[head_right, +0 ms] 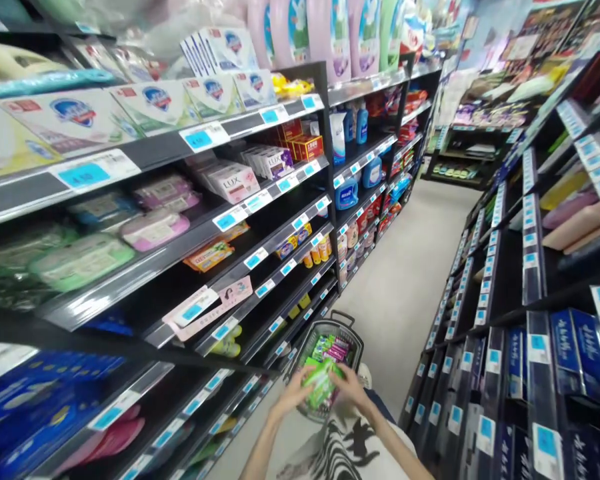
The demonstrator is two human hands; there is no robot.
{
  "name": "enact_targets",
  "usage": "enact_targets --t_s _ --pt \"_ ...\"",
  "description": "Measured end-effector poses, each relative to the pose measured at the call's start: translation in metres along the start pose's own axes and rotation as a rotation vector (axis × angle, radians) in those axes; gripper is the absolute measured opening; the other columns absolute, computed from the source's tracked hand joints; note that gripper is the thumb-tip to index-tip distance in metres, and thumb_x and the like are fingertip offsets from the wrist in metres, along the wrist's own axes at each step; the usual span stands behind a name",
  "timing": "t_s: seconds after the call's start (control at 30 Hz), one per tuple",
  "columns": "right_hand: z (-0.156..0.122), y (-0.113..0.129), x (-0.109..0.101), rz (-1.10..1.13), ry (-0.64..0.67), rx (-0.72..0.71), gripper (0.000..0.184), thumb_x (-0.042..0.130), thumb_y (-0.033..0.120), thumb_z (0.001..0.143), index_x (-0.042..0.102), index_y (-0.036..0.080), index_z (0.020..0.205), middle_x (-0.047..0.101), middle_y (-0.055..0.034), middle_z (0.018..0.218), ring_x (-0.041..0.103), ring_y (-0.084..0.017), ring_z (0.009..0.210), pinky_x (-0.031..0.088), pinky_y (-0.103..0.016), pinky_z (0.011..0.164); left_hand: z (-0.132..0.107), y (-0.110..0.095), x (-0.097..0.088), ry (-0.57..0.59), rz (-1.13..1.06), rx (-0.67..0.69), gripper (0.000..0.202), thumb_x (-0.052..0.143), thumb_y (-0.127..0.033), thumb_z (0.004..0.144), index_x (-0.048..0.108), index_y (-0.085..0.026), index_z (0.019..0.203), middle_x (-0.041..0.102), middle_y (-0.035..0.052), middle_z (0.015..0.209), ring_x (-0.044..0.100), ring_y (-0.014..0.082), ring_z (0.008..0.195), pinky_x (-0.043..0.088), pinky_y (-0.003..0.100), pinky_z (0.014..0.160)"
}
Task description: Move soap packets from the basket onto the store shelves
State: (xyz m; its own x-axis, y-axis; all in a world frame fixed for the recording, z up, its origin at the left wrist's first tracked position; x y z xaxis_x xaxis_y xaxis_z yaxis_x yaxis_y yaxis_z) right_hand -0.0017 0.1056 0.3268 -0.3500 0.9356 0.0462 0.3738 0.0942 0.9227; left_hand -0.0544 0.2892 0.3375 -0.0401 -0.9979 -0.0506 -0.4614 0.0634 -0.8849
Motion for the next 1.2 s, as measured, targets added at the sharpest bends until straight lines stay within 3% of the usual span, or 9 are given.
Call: enact_targets --t_s 0.17,0.3,0.53,0.63,0.73,0.83,0.93,1.07,1.2 --pt "0.002 0.026 -0.008 0.207 -0.164 0.067 0.066 0.086 0.067 0.059 0.071 0.015 0.096 0.073 -0.0067 0.094 0.068 -0.02 0.078 0.059 -0.031 0.065 -0.003 -0.024 -0.01 -0.29 -0.33 0.097 0.074 0.083 -0.057 0.07 0.058 -0.021 0.13 0.071 0.0076 0.105 0.07 0.0218 0.093 0.058 0.031 0.08" --pt "-0.005 0.036 -0.012 0.277 -0.227 0.088 0.068 0.083 0.066 0.065 0.069 0.013 0.105 0.072 -0.0074 0.1 0.068 -0.017 0.077 0.06 -0.029 0.067 -0.01 -0.027 0.0 -0.369 -0.455 0.075 0.085 0.078 -0.07 0.071 0.055 -0.021 0.137 0.072 0.0073 0.103 0.069 0.0191 0.082 0.054 0.024 0.06" --pt "-0.023 0.055 -0.027 0.218 -0.255 0.057 0.063 0.083 0.061 0.069 0.071 0.014 0.108 0.073 -0.0086 0.101 0.068 -0.021 0.087 0.062 -0.032 0.07 -0.019 -0.032 0.027 -0.366 -0.633 -0.007 0.074 0.078 -0.064 0.076 0.056 -0.025 0.135 0.068 0.0102 0.126 0.07 0.0218 0.097 0.06 0.027 0.068" --pt "-0.024 0.08 -0.022 0.192 -0.139 -0.012 0.059 0.083 0.059 0.072 0.072 0.016 0.109 0.074 -0.0091 0.1 0.068 -0.023 0.09 0.062 -0.033 0.071 -0.016 -0.041 0.036 -0.353 -0.69 -0.039 0.076 0.079 -0.064 0.075 0.055 -0.028 0.137 0.065 0.0091 0.133 0.07 0.0216 0.096 0.058 0.026 0.063" --pt "-0.027 0.108 -0.014 0.194 0.021 -0.083 0.051 0.08 0.059 0.076 0.074 0.018 0.107 0.074 -0.0083 0.097 0.07 -0.023 0.089 0.063 -0.035 0.075 -0.01 -0.047 0.042 -0.357 -0.738 -0.121 0.074 0.073 -0.068 0.077 0.057 -0.026 0.136 0.068 0.0101 0.125 0.068 0.0194 0.084 0.051 0.024 0.052" --pt "-0.028 0.128 -0.017 0.216 0.099 -0.11 0.045 0.077 0.058 0.08 0.073 0.019 0.1 0.075 -0.0078 0.09 0.07 -0.021 0.079 0.062 -0.036 0.076 -0.002 -0.054 0.053 -0.285 -0.815 -0.182 0.067 0.068 -0.07 0.081 0.063 -0.022 0.128 0.07 0.0132 0.115 0.067 0.0214 0.083 0.054 0.029 0.056" --pt "-0.019 0.137 -0.034 0.219 0.077 -0.123 0.044 0.075 0.06 0.082 0.073 0.018 0.097 0.075 -0.0079 0.086 0.07 -0.02 0.074 0.061 -0.035 0.074 0.006 -0.059 0.067 -0.189 -0.831 -0.212 0.054 0.068 -0.065 0.082 0.067 -0.021 0.113 0.069 0.0136 0.111 0.063 0.0197 0.08 0.055 0.032 0.06" --pt "0.001 0.14 -0.071 0.237 -0.004 -0.14 0.045 0.075 0.061 0.082 0.073 0.018 0.095 0.074 -0.0072 0.084 0.069 -0.019 0.074 0.059 -0.032 0.07 0.02 -0.069 0.09 -0.114 -0.905 -0.185 0.038 0.074 -0.051 0.079 0.068 -0.02 0.098 0.068 0.012 0.118 0.054 0.0117 0.068 0.046 0.024 0.049" --pt "0.018 0.147 -0.099 0.224 0.038 -0.107 0.05 0.067 0.064 0.088 0.073 0.019 0.105 0.073 -0.0108 0.111 0.069 -0.023 0.097 0.061 -0.031 0.076 0.039 -0.081 0.112 -0.135 -0.926 -0.22 0.048 0.078 -0.056 0.077 0.067 -0.018 0.104 0.069 0.0126 0.116 0.058 0.0127 0.071 0.046 0.022 0.052"
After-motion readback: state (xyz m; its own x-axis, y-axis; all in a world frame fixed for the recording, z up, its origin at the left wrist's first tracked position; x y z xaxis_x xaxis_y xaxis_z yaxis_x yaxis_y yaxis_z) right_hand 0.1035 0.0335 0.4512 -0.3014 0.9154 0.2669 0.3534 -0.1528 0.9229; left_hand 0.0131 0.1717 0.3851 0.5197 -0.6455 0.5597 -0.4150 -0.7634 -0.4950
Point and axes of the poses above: each hand's wrist, its own z-axis towards the middle knuckle, its own x-axis out of the palm, y = z × x, the point moved 8 cm from there along z, towards the middle knuckle
